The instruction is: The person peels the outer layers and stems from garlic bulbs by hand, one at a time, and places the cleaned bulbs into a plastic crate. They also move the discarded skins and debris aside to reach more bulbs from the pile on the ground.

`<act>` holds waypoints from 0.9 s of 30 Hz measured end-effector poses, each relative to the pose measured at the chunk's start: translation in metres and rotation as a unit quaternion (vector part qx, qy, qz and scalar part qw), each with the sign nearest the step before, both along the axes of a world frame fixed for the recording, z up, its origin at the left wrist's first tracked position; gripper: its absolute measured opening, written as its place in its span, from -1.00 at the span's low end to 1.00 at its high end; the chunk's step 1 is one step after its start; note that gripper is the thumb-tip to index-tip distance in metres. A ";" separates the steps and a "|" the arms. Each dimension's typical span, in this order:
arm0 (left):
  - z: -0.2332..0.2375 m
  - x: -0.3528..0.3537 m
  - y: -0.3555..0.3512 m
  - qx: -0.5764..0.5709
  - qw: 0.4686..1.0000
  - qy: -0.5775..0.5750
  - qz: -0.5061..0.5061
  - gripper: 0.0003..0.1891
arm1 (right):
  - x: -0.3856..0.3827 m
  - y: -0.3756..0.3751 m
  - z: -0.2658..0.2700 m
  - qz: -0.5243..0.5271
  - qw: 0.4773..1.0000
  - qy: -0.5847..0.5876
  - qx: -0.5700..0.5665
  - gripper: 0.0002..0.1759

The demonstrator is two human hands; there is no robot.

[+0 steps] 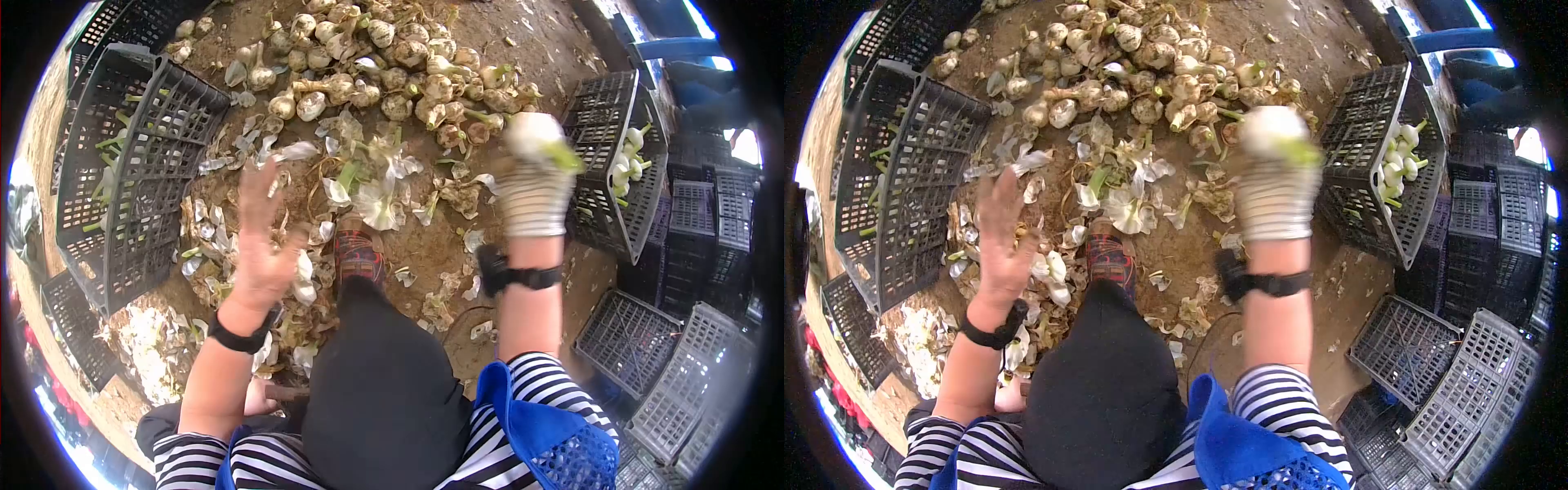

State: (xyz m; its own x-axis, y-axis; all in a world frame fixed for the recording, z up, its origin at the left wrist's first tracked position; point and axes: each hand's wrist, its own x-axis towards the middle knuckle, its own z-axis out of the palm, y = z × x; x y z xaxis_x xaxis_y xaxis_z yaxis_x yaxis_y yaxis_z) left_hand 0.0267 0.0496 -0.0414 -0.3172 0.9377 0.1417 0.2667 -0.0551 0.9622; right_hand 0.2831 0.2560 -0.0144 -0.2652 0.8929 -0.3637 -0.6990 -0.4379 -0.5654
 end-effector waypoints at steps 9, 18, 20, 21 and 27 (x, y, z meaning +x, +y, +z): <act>-0.016 -0.019 -0.021 -0.147 0.966 -0.093 0.190 -0.35 | 0.078 0.092 -0.054 -0.089 0.830 -0.519 0.184 -0.68; -0.009 0.011 0.005 -0.185 0.965 -0.185 0.020 -0.38 | -0.026 0.025 -0.099 0.036 0.786 -0.583 0.204 -0.78; -0.007 0.017 0.010 -0.131 0.975 -0.179 0.031 -0.31 | -0.050 -0.014 -0.052 0.017 0.871 -0.451 0.197 -0.87; -0.005 0.024 0.010 -0.078 0.981 -0.177 0.030 -0.23 | -0.063 -0.035 -0.030 0.050 0.908 -0.366 0.199 -0.87; 0.009 0.029 0.010 -0.128 0.849 -0.511 0.039 -0.52 | -0.096 -0.073 -0.034 0.183 0.729 -0.514 0.413 -0.77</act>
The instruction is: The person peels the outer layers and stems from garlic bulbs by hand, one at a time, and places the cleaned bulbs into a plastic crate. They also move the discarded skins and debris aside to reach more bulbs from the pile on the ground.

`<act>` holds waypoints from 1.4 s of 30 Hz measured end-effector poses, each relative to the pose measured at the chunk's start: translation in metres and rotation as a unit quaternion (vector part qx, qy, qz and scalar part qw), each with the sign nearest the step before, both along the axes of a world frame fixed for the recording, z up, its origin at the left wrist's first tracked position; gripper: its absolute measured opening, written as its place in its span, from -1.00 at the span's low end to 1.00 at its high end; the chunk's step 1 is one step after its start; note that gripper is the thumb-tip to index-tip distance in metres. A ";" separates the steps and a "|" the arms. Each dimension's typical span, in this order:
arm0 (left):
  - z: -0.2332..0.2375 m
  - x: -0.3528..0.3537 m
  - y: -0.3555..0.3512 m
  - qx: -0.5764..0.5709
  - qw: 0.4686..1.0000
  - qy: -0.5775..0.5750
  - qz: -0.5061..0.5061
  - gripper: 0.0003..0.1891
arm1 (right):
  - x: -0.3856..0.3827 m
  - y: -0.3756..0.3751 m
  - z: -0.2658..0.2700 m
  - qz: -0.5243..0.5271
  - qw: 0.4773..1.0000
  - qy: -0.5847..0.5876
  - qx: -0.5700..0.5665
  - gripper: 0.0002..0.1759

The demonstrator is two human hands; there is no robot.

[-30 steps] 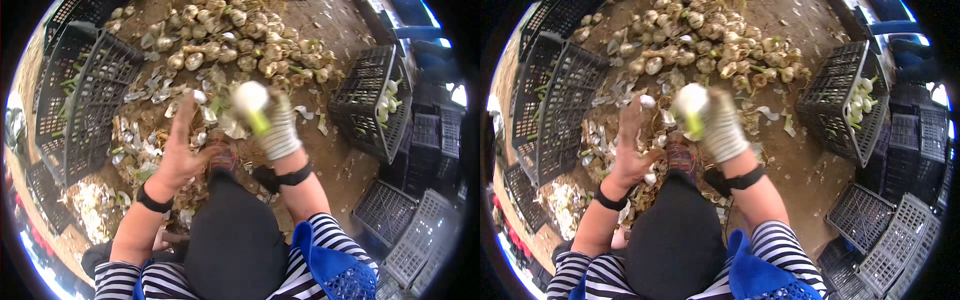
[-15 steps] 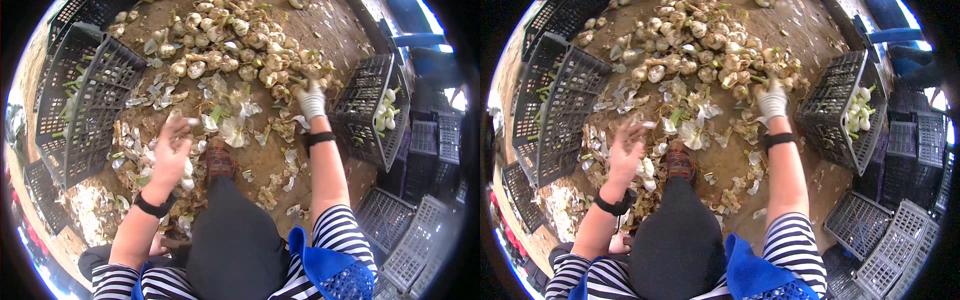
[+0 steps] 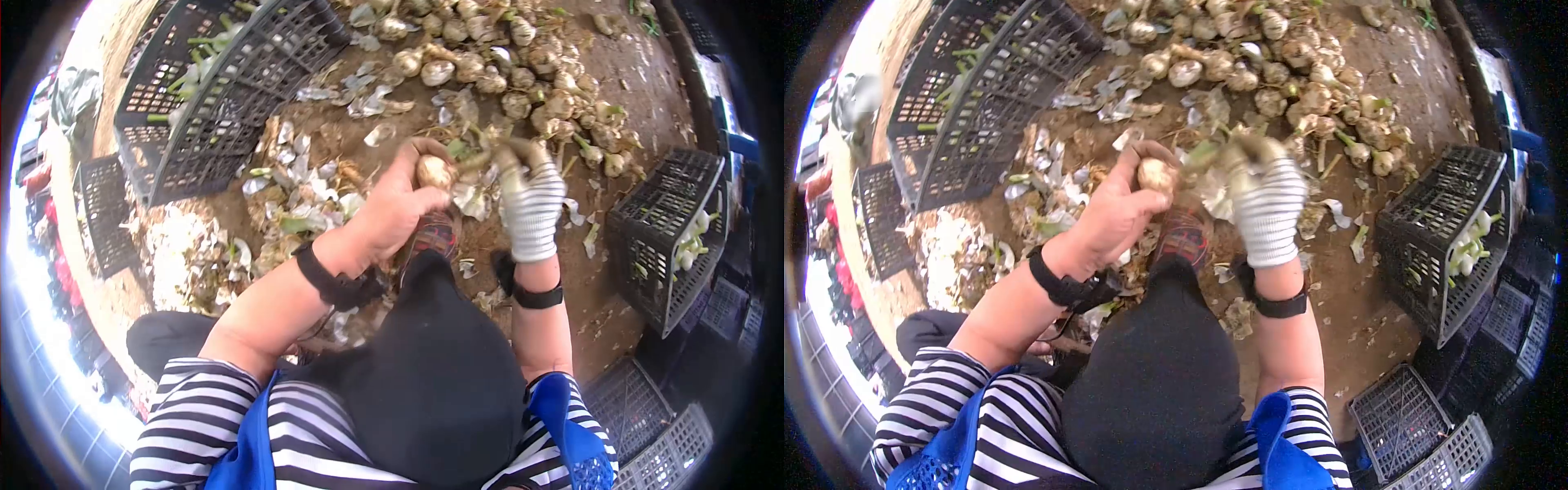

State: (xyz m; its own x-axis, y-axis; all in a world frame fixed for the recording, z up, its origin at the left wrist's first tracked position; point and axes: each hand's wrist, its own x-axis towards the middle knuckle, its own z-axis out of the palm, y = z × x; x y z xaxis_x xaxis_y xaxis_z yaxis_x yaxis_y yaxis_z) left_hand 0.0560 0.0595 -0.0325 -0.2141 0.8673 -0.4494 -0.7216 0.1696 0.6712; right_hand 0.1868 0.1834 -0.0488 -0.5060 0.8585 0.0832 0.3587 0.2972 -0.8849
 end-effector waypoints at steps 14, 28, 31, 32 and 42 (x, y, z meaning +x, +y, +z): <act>0.013 -0.007 -0.003 -0.046 0.995 -0.069 0.055 -0.43 | -0.019 -0.007 0.016 0.178 0.944 0.032 0.275 -0.41; 0.008 -0.013 -0.006 -0.125 0.880 0.443 -0.116 -0.66 | -0.022 -0.014 0.009 0.267 0.874 -0.124 0.385 -0.42; -0.003 -0.032 -0.003 -0.212 0.973 0.025 -0.086 -0.76 | -0.024 -0.014 0.016 0.277 0.883 -0.119 0.360 -0.40; -0.003 -0.035 -0.005 -0.211 0.973 0.026 -0.085 -0.76 | -0.025 -0.013 0.016 0.278 0.883 -0.118 0.360 -0.40; 0.004 -0.013 -0.004 -0.022 0.925 0.376 0.048 -0.50 | -0.017 -0.020 0.016 0.096 0.871 0.149 -0.458 -0.72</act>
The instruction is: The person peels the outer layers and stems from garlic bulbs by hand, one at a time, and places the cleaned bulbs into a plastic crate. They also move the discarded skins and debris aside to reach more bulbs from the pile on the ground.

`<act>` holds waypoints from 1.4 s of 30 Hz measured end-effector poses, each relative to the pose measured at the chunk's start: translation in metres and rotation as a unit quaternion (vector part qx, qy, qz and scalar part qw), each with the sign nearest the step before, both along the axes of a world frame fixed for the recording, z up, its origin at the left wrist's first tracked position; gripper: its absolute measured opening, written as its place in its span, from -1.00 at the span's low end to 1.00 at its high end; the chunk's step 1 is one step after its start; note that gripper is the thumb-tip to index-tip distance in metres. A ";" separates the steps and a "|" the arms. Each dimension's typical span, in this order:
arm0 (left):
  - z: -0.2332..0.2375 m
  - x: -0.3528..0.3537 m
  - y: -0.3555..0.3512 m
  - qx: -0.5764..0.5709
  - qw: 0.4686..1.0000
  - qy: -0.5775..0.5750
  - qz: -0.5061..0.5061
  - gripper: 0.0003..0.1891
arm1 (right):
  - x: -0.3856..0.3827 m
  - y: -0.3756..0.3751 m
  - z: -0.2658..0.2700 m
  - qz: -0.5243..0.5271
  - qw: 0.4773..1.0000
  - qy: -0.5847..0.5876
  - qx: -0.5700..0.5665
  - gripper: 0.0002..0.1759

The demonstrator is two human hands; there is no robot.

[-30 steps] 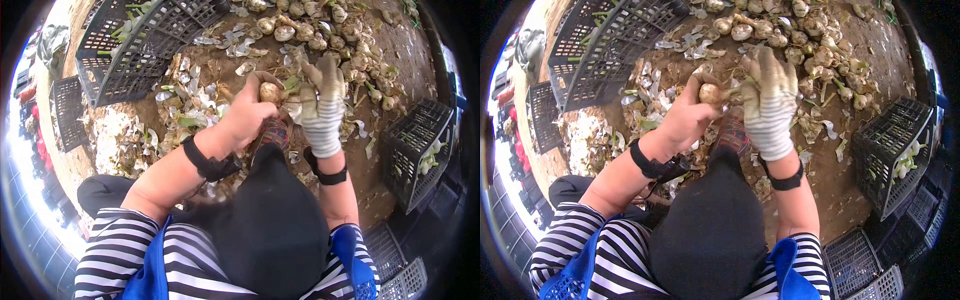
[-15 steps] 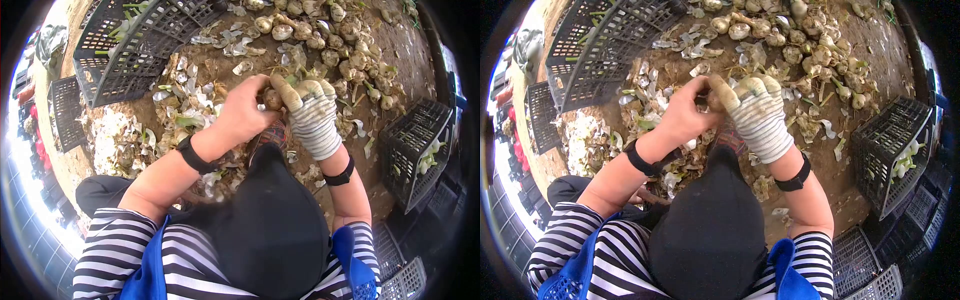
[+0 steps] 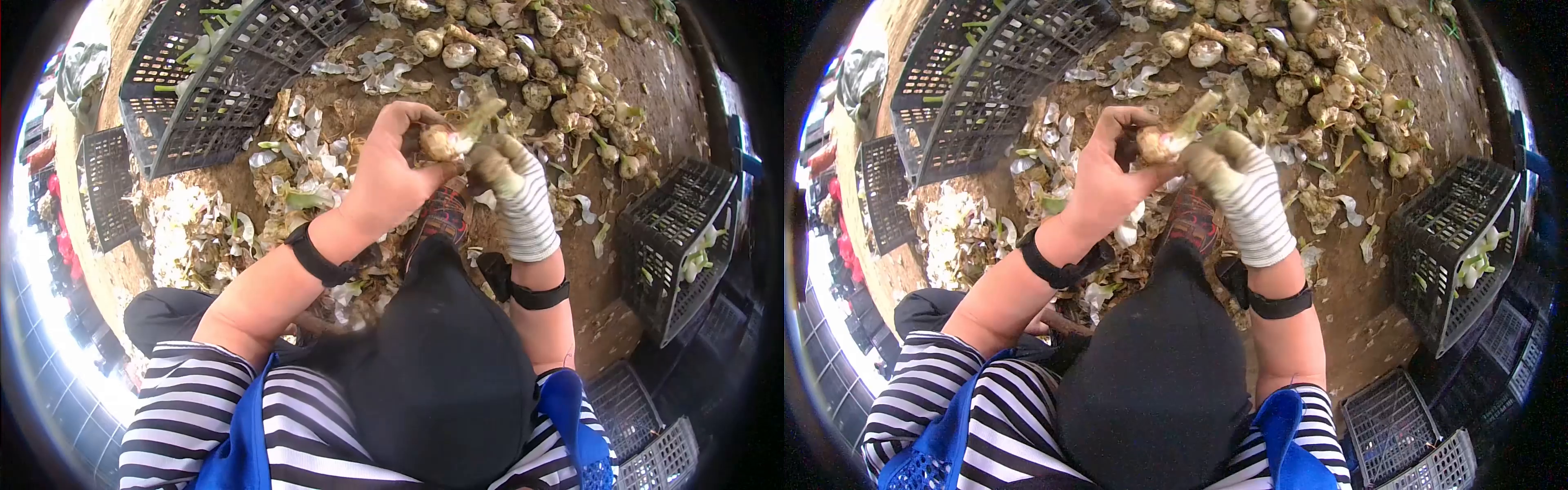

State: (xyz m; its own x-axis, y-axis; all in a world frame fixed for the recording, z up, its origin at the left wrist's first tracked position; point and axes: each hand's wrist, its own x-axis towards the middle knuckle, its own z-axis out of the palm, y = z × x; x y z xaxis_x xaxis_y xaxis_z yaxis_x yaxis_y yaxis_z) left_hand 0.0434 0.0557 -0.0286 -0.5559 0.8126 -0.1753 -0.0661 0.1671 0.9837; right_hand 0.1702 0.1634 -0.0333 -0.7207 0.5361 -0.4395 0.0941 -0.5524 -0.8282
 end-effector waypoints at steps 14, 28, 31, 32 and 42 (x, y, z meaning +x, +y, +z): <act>0.007 -0.011 -0.007 0.010 0.795 -0.606 -0.041 -0.60 | 0.000 -0.002 0.006 0.007 0.976 0.121 -0.182 -0.67; 0.002 -0.004 -0.003 0.051 0.751 -0.658 -0.021 -0.61 | -0.011 -0.021 0.001 -0.150 0.987 0.034 -0.036 -0.71; 0.000 0.011 0.006 -0.023 0.923 -0.374 0.085 -0.68 | -0.015 -0.017 0.003 -0.140 0.973 -0.103 0.151 -0.75; 0.000 0.010 0.006 -0.023 0.923 -0.374 0.085 -0.68 | -0.014 -0.016 0.003 -0.140 0.973 -0.103 0.151 -0.75; 0.000 -0.029 -0.003 0.001 0.947 0.301 -0.113 -0.61 | -0.003 -0.003 0.018 -0.086 0.994 -0.015 -0.066 -0.74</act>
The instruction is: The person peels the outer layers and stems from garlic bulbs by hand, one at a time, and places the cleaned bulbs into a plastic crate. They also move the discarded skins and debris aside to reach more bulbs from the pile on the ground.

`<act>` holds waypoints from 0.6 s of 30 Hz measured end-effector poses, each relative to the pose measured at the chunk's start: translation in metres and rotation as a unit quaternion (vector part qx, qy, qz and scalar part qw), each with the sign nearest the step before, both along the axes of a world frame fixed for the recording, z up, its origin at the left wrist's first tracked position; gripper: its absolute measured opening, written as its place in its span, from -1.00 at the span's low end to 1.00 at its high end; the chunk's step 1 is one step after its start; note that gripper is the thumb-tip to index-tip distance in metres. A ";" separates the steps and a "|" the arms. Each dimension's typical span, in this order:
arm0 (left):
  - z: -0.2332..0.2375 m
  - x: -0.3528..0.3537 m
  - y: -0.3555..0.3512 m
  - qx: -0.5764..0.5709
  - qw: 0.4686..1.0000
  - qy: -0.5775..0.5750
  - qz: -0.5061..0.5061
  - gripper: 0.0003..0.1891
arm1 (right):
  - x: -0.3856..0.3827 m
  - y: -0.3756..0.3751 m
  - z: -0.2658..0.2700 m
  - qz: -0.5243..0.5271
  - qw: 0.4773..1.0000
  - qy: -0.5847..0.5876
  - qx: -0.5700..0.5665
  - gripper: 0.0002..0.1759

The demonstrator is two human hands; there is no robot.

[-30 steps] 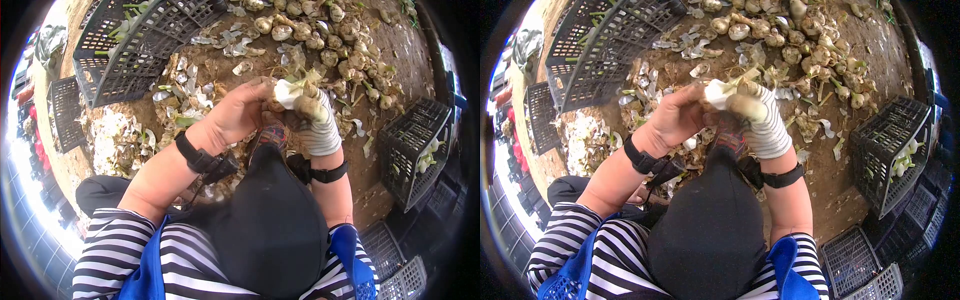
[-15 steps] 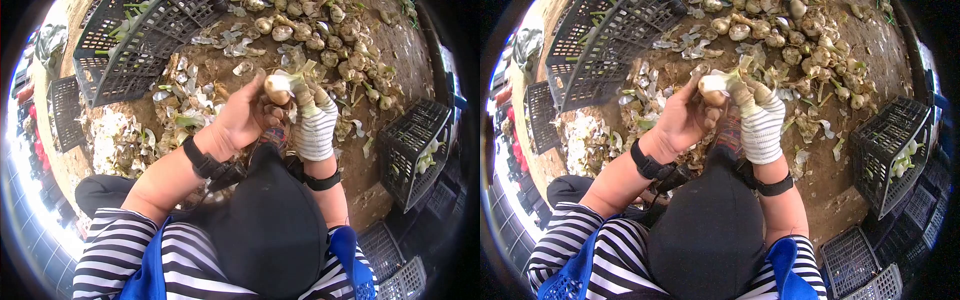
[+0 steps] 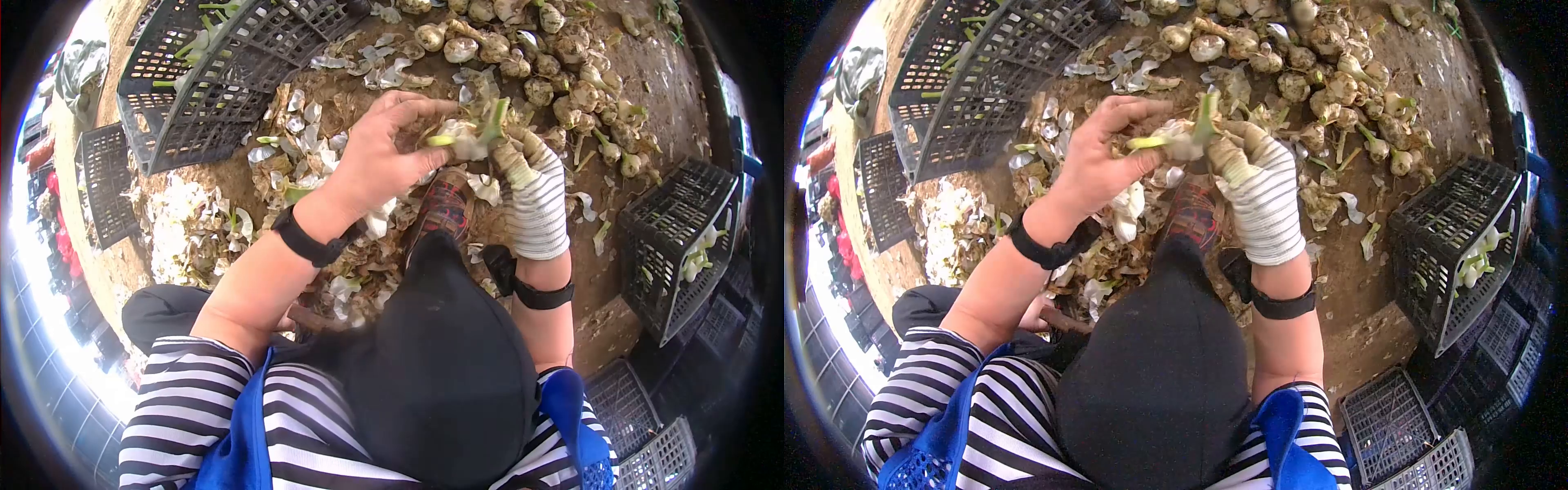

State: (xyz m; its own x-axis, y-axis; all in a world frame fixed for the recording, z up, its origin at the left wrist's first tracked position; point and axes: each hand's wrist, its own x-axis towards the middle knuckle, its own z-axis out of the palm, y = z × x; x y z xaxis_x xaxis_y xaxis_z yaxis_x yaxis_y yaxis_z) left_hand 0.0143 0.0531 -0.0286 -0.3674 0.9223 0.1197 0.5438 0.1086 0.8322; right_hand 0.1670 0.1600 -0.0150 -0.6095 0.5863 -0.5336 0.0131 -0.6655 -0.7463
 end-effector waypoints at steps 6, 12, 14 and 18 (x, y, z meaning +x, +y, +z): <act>0.007 0.012 -0.002 0.006 0.989 -0.131 0.064 -0.80 | -0.015 0.009 -0.040 -0.036 0.981 -0.092 0.170 -0.80; 0.011 0.011 -0.008 0.072 0.737 -0.647 0.183 -0.82 | -0.009 0.024 -0.075 -0.036 0.967 -0.143 0.206 -0.84; -0.002 0.009 -0.012 0.072 0.740 -0.629 0.227 -0.82 | -0.005 0.027 -0.071 -0.111 0.940 -0.141 0.292 -0.84; -0.009 0.003 -0.015 0.079 0.648 -0.693 0.306 -0.80 | 0.003 0.052 -0.060 -0.278 0.934 -0.086 0.206 -0.81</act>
